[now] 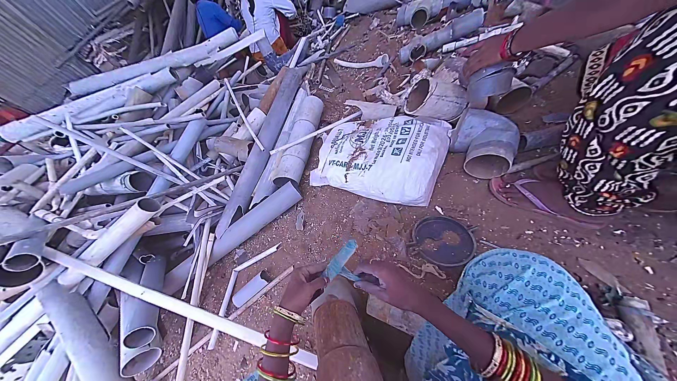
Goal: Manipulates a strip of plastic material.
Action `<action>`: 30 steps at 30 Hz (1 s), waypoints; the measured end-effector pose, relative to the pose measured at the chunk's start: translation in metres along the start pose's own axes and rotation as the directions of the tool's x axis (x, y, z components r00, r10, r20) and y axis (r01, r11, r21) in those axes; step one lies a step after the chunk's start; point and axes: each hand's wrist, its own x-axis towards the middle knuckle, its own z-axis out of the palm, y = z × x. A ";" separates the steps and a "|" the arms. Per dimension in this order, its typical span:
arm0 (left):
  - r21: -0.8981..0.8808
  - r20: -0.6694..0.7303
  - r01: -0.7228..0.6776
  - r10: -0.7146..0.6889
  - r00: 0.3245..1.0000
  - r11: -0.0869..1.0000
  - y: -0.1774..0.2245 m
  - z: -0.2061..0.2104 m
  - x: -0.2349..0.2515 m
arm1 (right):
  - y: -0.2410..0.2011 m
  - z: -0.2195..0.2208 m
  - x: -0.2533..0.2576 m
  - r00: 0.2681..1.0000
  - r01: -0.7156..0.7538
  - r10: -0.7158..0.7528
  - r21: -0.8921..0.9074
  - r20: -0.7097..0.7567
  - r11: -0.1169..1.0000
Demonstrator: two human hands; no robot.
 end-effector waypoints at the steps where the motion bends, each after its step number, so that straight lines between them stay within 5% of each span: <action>1: -0.006 0.030 -0.012 0.012 0.999 1.000 -0.002 -0.003 0.000 | 0.001 -0.002 0.000 0.997 -0.022 0.020 0.034 0.070 0.999; 3: -0.074 0.104 -0.035 0.043 0.994 0.997 -0.005 -0.007 0.001 | 0.003 -0.005 0.002 0.978 -0.139 0.117 0.116 0.174 0.983; 6: -0.187 0.201 -0.023 0.061 0.978 0.982 -0.007 -0.009 0.001 | 0.008 -0.002 0.006 0.965 -0.260 0.254 0.285 0.057 0.923; 13: -0.229 0.266 0.056 0.007 0.964 0.972 -0.011 -0.005 0.000 | -0.005 0.003 0.009 0.994 -0.050 0.095 0.549 -0.055 0.835; 20: -0.172 0.318 0.092 -0.033 0.948 0.981 -0.008 0.003 -0.002 | -0.007 0.001 0.007 0.960 -0.012 0.168 0.571 -0.222 0.821; 30: 0.019 0.151 -0.004 0.001 0.988 1.000 0.000 0.014 -0.006 | -0.014 0.008 0.009 0.906 -0.117 0.424 0.960 -0.002 0.254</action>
